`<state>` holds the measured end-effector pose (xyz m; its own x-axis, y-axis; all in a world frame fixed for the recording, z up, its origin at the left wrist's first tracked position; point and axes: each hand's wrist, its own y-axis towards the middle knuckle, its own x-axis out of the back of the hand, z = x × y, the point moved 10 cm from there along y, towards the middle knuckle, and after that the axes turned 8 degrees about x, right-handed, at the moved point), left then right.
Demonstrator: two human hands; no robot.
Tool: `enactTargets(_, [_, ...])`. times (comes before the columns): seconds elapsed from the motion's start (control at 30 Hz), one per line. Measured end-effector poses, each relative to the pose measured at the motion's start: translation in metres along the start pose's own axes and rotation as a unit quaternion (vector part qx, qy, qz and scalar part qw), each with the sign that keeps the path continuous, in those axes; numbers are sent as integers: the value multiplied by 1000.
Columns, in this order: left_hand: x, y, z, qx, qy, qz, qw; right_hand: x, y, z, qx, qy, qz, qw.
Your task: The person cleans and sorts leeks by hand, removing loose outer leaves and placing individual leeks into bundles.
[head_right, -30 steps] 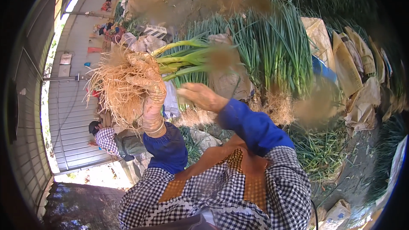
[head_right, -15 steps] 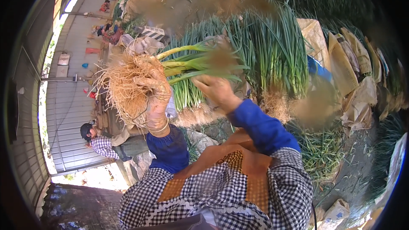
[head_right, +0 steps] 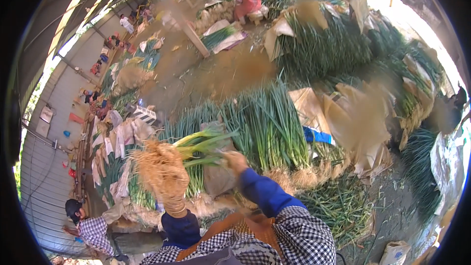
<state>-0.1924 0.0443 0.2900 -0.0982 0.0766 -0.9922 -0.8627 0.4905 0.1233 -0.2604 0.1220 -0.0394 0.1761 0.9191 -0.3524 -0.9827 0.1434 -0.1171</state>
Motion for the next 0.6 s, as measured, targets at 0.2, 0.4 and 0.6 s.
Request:
enactTargets(0.2, [-19, -6, -6, 13, 11, 10, 1000, -82, -94, 82, -123, 114, 203, 965])
enactTargets(0.4, [47, 9, 11, 75, 30, -37, 996, -119, -65, 150, 190, 207, 234, 931])
enactTargets(0.6, [6, 21, -86, 59, 84, 19, 995, 35, -29, 41, -113, 677, 182, 704])
